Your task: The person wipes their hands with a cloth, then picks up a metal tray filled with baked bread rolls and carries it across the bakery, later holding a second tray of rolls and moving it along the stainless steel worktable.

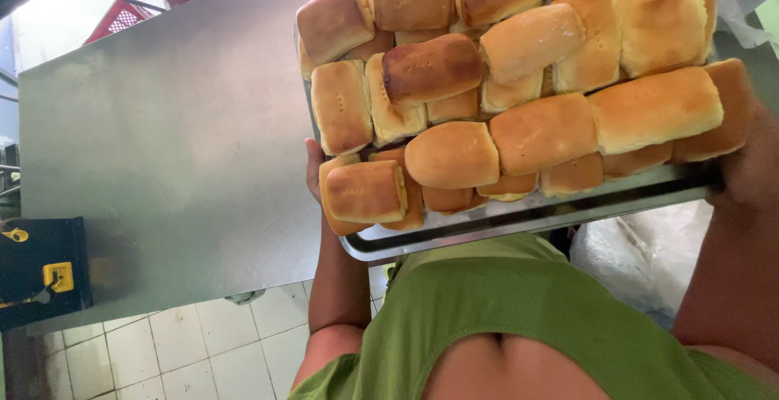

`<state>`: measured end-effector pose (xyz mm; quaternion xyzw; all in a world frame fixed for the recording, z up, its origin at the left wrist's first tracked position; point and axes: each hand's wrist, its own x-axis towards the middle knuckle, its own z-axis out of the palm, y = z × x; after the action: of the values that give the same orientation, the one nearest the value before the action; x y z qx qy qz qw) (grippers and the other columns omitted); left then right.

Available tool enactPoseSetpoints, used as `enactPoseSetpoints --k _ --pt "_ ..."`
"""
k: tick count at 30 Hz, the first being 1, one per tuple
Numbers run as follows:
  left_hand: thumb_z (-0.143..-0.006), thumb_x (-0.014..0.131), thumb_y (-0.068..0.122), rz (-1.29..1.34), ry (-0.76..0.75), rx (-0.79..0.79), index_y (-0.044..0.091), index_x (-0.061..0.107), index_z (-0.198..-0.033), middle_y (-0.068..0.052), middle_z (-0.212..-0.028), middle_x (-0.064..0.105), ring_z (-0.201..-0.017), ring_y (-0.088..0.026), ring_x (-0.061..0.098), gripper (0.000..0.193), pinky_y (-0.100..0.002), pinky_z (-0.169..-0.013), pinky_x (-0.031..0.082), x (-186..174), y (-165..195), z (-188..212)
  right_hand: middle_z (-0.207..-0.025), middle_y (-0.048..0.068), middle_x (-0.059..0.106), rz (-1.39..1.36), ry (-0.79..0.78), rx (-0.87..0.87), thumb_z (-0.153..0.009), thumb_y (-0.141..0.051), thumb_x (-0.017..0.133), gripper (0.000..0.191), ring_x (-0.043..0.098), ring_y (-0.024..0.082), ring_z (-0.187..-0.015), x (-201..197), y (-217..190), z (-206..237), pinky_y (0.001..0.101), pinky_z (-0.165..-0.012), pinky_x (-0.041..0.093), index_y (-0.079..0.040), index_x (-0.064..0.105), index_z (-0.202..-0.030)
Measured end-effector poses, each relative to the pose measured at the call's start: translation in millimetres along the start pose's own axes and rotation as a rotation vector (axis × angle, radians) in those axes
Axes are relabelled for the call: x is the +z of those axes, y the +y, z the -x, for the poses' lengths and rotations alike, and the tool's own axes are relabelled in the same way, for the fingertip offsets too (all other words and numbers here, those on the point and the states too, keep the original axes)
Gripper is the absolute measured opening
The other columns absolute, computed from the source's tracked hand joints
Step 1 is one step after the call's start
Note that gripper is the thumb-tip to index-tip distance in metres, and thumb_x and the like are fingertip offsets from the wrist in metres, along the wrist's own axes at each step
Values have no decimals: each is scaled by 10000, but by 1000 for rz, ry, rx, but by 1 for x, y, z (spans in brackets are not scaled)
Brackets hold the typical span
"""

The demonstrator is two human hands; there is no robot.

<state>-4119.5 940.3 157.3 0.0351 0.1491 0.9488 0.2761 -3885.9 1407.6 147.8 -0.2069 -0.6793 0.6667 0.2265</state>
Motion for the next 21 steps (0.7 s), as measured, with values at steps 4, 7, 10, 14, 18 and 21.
enactPoseSetpoints --k 4,7,10,14,18,21 --pt "-1089 383 585 -57 17 35 43 427 -1552 -188 -1502 540 -1345 -374 559 714 -511 -1151 458 5 8 2 -1214 107 670 -23 98 13 -1213 -242 550 273 660 161 -1011 3 19 5 308 -880 535 15 588 -1296" --pt "-1089 386 598 -94 45 81 43 428 -1557 -185 -1503 544 -1343 -364 561 728 -505 -1151 460 12 13 6 -1082 113 627 264 118 -12 -1224 -261 546 289 609 181 -886 4 28 6 319 -790 498 21 588 -1171" --pt "-1092 390 602 -116 39 99 45 428 -1562 -185 -1503 545 -1339 -360 562 730 -500 -1149 463 22 17 10 -1097 103 643 385 73 -136 -1211 -243 549 279 625 168 -940 15 30 1 293 -822 496 23 602 -1146" --pt "-1079 391 588 -124 49 101 51 426 -1561 -182 -1509 541 -1341 -361 561 722 -498 -1146 464 32 22 13 -1231 51 700 -288 101 62 -1138 -216 603 235 673 136 -1068 34 22 -8 272 -901 542 -35 668 -1272" --pt "-1097 392 583 -156 14 102 43 422 -1577 -190 -1521 533 -1353 -370 554 723 -505 -1160 454 35 23 14 -1215 58 698 -149 112 47 -1128 -244 620 260 661 129 -1029 45 14 -13 265 -855 527 -20 670 -1249" --pt "-1090 385 575 -105 36 96 46 416 -1570 -190 -1523 529 -1365 -374 549 715 -510 -1171 446 33 23 14 -1162 60 702 -240 190 145 -1132 -283 663 282 664 135 -957 47 16 -17 272 -770 510 -35 688 -1263"
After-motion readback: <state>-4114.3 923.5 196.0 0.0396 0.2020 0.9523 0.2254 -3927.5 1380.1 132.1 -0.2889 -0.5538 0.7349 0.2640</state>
